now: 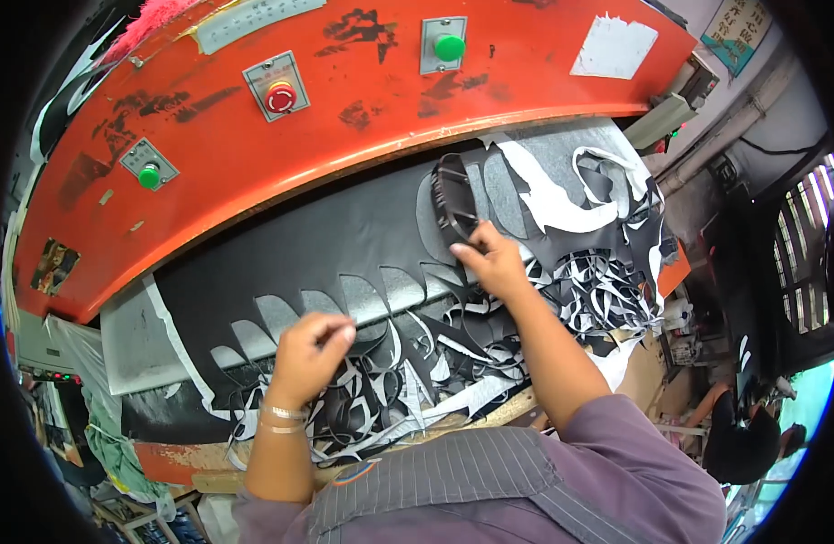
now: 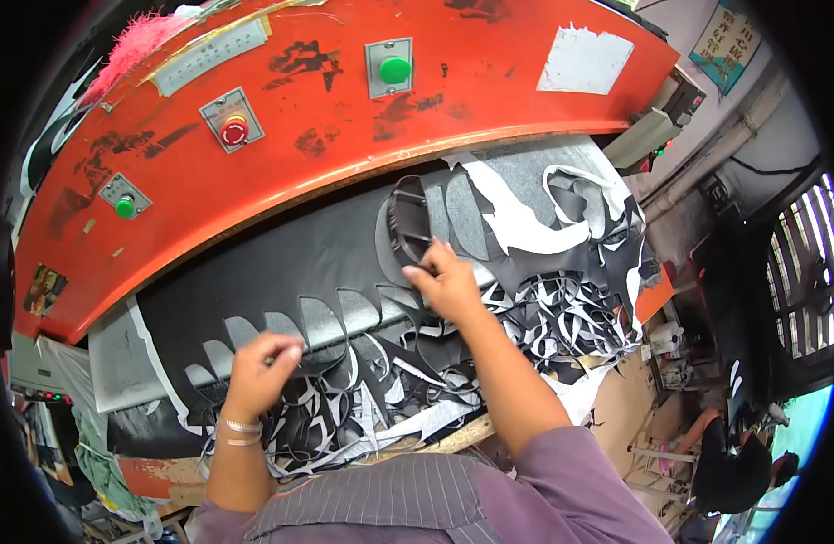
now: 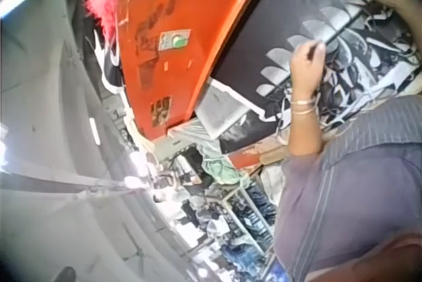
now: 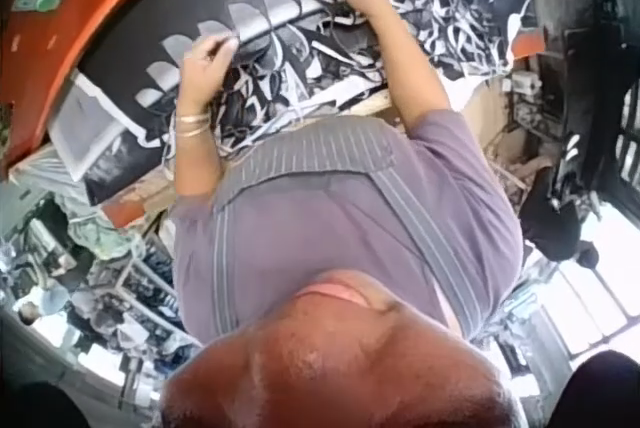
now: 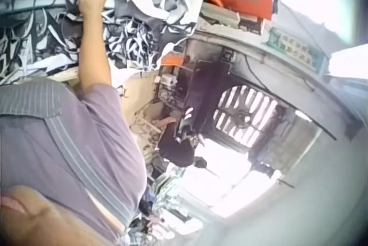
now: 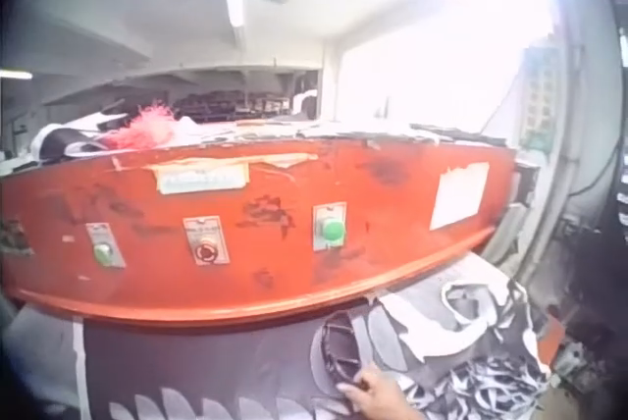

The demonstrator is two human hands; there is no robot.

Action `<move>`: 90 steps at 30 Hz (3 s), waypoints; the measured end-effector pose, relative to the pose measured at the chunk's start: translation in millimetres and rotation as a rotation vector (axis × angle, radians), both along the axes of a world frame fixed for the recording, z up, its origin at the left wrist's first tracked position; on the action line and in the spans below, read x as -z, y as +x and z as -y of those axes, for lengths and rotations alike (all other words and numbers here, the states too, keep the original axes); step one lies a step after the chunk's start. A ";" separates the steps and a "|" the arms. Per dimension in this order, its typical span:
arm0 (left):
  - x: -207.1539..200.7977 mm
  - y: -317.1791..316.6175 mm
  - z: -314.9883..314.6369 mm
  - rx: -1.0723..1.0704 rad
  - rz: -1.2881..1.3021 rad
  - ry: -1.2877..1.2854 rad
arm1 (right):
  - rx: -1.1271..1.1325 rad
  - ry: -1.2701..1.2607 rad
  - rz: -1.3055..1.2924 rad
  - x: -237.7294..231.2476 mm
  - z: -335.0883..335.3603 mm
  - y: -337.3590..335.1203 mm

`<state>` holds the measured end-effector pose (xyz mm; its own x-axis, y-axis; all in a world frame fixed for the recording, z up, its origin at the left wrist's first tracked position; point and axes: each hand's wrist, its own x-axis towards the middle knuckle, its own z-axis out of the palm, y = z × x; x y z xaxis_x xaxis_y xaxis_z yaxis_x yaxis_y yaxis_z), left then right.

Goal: The person is using a hydraulic clicker press to cut out shoe upper components from large leather sheets using metal dies.

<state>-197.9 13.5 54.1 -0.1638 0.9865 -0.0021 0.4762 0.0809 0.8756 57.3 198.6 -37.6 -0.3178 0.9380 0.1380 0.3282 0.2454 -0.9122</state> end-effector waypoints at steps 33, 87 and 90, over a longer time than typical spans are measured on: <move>13.5 -93.9 -41.9 -0.500 -0.114 0.482 | 0.098 0.507 0.162 -60.9 25.1 -30.4; 93.6 -56.8 -143.4 -0.112 -0.865 -0.051 | -0.015 0.418 0.108 -8.3 25.8 -50.7; 102.5 -56.3 -136.9 -0.095 -0.748 0.019 | -0.092 0.491 0.241 -13.2 35.5 -91.9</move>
